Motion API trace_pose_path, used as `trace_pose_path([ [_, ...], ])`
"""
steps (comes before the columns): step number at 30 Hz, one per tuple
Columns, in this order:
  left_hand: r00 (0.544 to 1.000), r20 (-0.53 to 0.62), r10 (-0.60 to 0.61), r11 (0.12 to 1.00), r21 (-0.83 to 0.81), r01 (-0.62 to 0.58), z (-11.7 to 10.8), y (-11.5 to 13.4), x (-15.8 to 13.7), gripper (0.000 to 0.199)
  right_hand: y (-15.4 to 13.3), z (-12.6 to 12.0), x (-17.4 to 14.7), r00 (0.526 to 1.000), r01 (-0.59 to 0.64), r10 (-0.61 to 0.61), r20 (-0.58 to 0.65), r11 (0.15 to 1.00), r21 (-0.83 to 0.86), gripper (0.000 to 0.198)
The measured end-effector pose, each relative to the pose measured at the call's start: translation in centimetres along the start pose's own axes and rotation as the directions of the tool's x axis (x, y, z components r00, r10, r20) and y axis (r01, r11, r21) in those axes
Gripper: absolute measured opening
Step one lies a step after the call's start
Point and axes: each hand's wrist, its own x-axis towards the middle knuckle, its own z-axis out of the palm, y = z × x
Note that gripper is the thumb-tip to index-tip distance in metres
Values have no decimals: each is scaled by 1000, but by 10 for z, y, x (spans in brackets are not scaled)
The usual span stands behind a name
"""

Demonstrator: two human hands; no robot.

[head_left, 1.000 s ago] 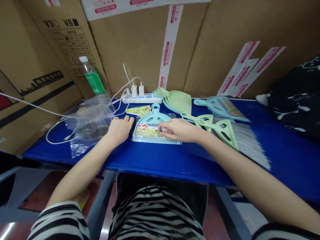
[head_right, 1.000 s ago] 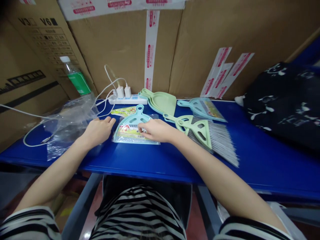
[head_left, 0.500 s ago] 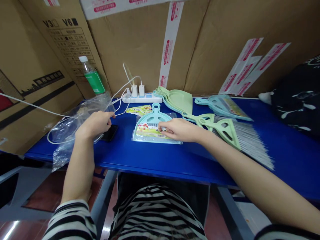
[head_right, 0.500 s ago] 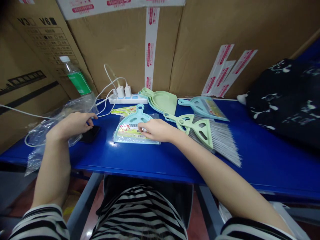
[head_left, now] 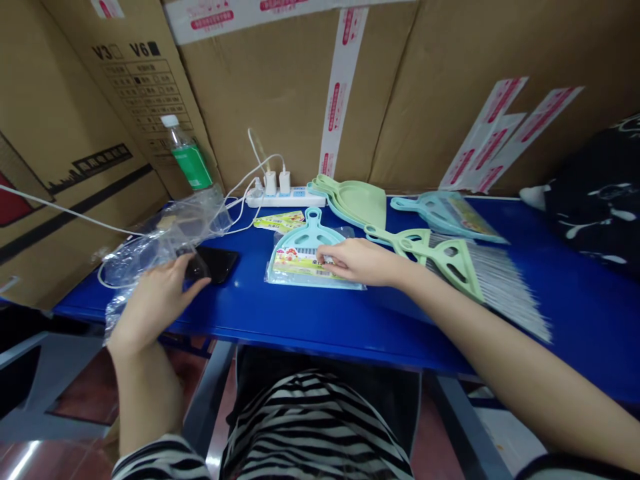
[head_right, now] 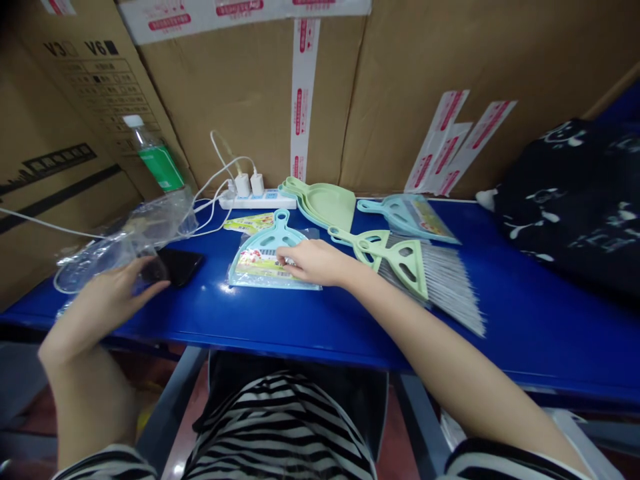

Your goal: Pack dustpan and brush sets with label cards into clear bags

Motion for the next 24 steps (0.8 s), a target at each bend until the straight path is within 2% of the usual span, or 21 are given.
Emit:
trace_pose_path([
  [2,997,22,68,996,-53,-67,11,-4,-2,57,0,0,0,1000,0,0,0,1000,3,22],
  [4,988,-6,153,984,-94,-153,17,-6,-5,58,-1,0,0,1000,4,-4,0,1000,6,23],
  [7,961,-69,268,951,-143,-275,20,-8,-12,63,-1,0,0,1000,7,-7,0,1000,12,24],
  [10,940,-88,329,922,-184,-340,20,-8,-17,62,-1,0,0,1000,0,0,7,1000,17,25],
  [15,964,-146,223,948,-196,-250,21,-3,-17,54,-1,1,0,1000,4,-4,2,1000,16,25],
  [18,958,-231,167,957,-197,-214,21,-2,-16,47,-1,0,0,1000,5,-5,3,1000,14,24],
  [20,932,-345,113,958,-211,-195,20,1,-16,43,-2,-1,-1,1000,3,-4,4,1000,9,24],
  [24,827,-561,28,960,-217,-180,12,10,-12,38,-3,-2,-1,1000,-18,18,20,1000,-5,24],
])
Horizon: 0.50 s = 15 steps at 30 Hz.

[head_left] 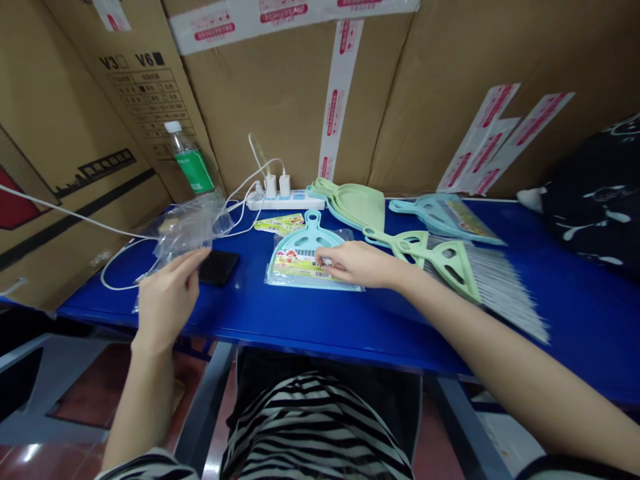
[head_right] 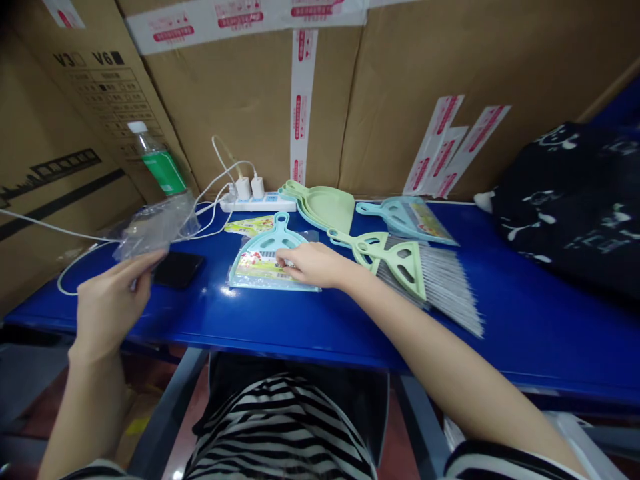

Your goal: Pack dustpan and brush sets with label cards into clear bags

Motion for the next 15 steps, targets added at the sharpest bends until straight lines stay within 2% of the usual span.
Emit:
trace_pose_path([
  [2,997,-52,61,998,-2,-61,1,3,10,39,0,0,0,1000,-2,2,1,1000,-5,24],
  [3,992,-40,121,992,-16,-122,3,4,17,40,0,1,0,1000,3,-3,-2,1000,-6,24],
  [5,958,62,280,959,-69,-275,9,3,34,44,1,2,0,1000,17,-17,-16,1000,-5,25],
  [7,864,207,458,887,-173,-429,19,1,52,45,1,2,0,999,25,-25,-25,1000,-4,25],
  [9,760,284,584,808,-290,-513,32,1,67,46,0,2,1,1000,15,-15,-18,1000,-7,25],
  [11,703,320,635,769,-352,-534,46,3,76,50,0,2,1,1000,1,-1,-6,1000,-15,24],
  [15,690,361,628,775,-373,-510,63,10,75,53,-2,1,1,1000,-6,6,0,1000,-20,25],
])
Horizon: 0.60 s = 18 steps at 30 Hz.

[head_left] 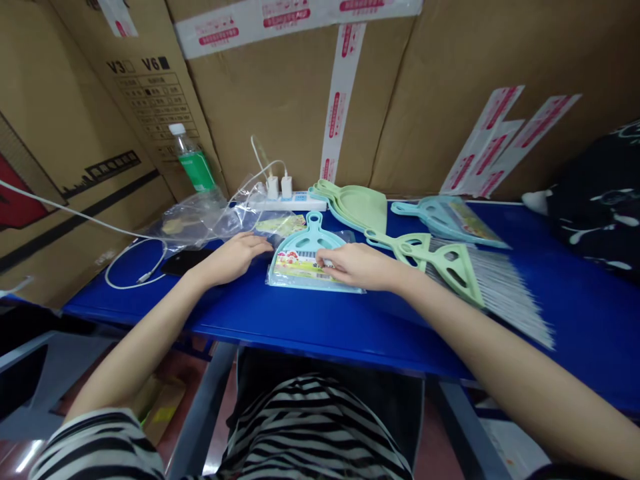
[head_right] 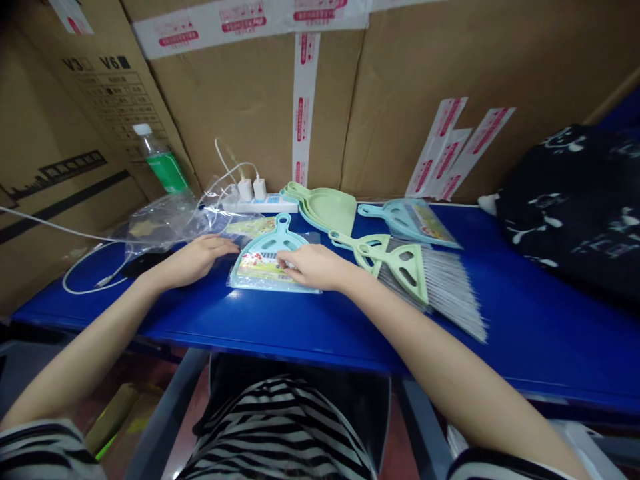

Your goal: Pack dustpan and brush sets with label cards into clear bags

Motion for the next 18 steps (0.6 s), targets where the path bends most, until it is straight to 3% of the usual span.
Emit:
trace_pose_path([
  [9,990,47,-132,981,-138,138,-11,-4,-21,48,1,1,0,999,21,-21,-24,1000,2,26],
  [12,976,9,-219,966,-138,218,-21,-8,-29,43,0,1,0,999,24,-24,-26,1000,-7,24],
  [15,918,-59,-392,916,-115,384,-38,-12,-42,38,0,2,0,1000,9,-9,-14,1000,-14,24],
  [18,817,22,-576,811,-112,575,-57,-20,-59,33,0,2,0,1000,16,-16,-16,1000,-17,24],
])
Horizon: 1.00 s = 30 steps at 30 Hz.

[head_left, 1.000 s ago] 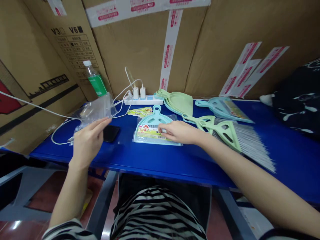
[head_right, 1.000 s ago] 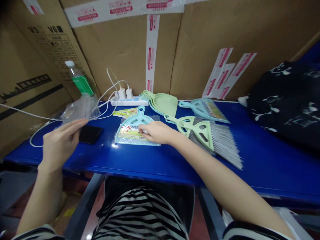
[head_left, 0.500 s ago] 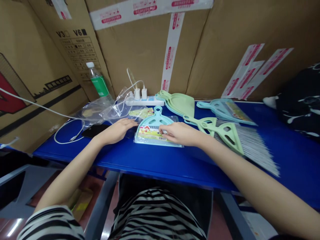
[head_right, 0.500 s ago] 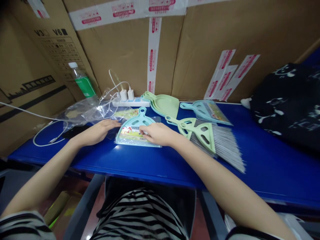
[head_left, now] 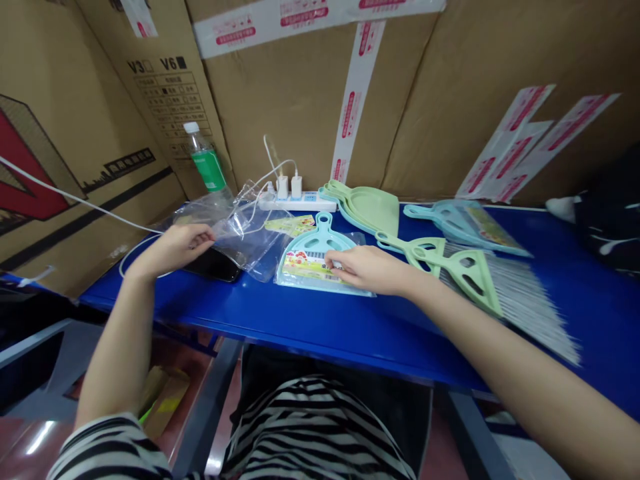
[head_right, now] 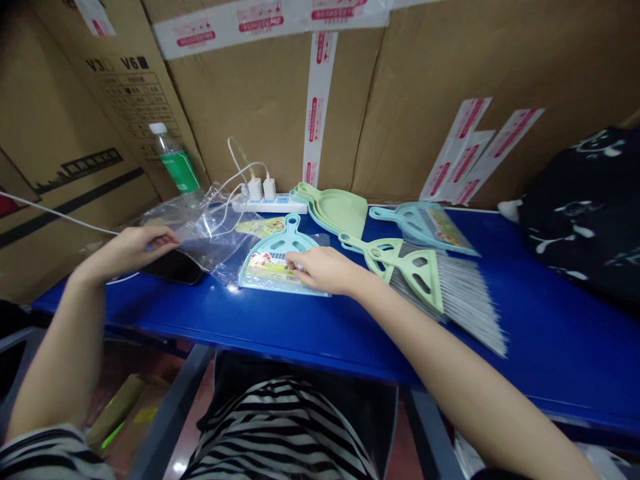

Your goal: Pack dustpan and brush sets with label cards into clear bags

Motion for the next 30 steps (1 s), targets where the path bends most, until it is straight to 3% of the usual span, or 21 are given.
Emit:
trace_pose_path([
  [4,977,108,-181,980,100,171,-22,-23,-3,31,0,1,0,1000,5,-5,3,1000,3,24],
  [7,947,231,-226,971,135,199,-30,-37,1,43,2,2,1,1000,21,-21,-15,1000,9,24],
  [10,882,382,-277,960,139,241,-34,-43,6,58,2,3,0,998,43,-42,-39,999,20,25],
  [14,828,462,-316,949,136,286,-36,-42,11,67,2,3,0,999,27,-26,-23,999,28,25],
  [19,818,517,-251,966,76,249,-30,-48,19,72,2,3,1,1000,20,-19,-17,1000,23,26],
  [29,776,600,-194,971,6,238,-24,-58,24,59,2,2,1,1000,19,-18,-18,1000,17,25],
  [30,824,529,-201,973,11,230,-24,-58,24,58,2,2,1,1000,18,-18,-17,1000,15,25],
])
